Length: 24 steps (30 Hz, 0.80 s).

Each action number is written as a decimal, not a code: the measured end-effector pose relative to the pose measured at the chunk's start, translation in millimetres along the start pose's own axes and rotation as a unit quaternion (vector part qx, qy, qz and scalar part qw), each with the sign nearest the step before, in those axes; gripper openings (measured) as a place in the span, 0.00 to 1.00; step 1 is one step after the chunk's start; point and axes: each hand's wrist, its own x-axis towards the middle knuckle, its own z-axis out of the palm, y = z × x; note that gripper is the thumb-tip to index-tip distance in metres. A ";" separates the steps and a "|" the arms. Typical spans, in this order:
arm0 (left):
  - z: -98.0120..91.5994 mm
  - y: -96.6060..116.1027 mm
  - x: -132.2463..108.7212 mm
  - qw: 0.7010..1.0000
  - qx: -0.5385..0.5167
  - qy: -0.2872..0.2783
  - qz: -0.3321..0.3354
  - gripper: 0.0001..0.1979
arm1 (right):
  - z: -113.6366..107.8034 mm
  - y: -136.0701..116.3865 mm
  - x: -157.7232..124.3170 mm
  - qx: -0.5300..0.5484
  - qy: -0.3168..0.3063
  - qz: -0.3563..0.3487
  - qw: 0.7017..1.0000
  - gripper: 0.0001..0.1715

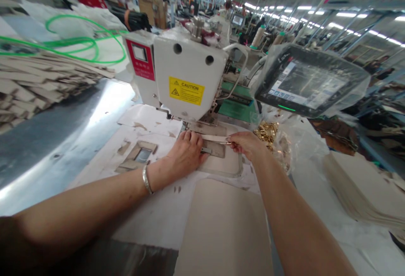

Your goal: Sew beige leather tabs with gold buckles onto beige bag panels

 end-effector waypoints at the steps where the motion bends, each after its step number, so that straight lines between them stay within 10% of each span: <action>1: -0.2 0.1 0.1 1.000 -0.002 -0.001 -0.001 0.24 | 0.1 1.1 0.3 0.008 0.001 0.003 1.000 0.11; 24: 14.8 -2.5 1.7 0.998 -0.008 0.044 0.040 0.24 | 8.8 23.1 7.7 -0.058 0.048 -0.054 0.996 0.14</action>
